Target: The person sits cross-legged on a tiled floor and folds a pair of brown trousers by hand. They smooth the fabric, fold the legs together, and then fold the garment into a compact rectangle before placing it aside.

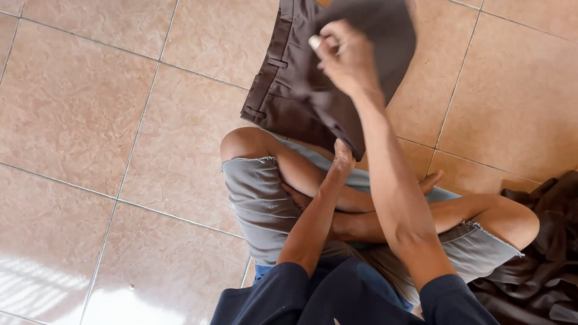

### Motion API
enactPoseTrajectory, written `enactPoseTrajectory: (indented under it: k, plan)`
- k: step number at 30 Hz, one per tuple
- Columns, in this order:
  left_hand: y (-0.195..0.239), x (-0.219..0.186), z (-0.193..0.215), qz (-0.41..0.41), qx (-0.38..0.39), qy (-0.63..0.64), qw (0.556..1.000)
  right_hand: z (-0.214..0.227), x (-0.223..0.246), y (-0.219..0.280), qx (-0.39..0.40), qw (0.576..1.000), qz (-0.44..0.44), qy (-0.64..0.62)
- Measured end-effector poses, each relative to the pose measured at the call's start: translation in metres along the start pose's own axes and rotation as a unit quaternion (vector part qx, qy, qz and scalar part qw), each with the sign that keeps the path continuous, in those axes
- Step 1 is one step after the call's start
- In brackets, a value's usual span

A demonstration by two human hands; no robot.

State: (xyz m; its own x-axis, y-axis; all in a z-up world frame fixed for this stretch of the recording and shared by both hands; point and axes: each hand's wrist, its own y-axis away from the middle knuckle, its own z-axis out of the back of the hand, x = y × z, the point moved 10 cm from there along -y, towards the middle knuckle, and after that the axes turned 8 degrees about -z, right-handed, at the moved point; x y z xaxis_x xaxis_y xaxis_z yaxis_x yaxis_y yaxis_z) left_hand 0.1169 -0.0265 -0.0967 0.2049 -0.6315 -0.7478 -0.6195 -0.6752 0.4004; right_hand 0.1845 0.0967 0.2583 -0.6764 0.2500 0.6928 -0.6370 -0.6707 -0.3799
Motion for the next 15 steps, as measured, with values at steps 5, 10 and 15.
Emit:
enactPoseTrajectory:
  k: [5, 10, 15]
  plan:
    - [-0.011, 0.026, 0.037, 0.063, -0.121, 0.168, 0.976, -0.043, -0.152, 0.076, -0.04, 0.976, -0.162, 0.137]
    - [-0.005, 0.074, 0.049, 0.118, -0.207, 0.282, 0.929, -0.032, -0.342, 0.221, -0.001, 0.885, -0.455, 0.097]
    - [0.021, 0.043, 0.025, 0.178, -0.233, 0.111, 0.95, -0.049, -0.425, 0.223, -0.028, 0.861, -0.507, -0.01]
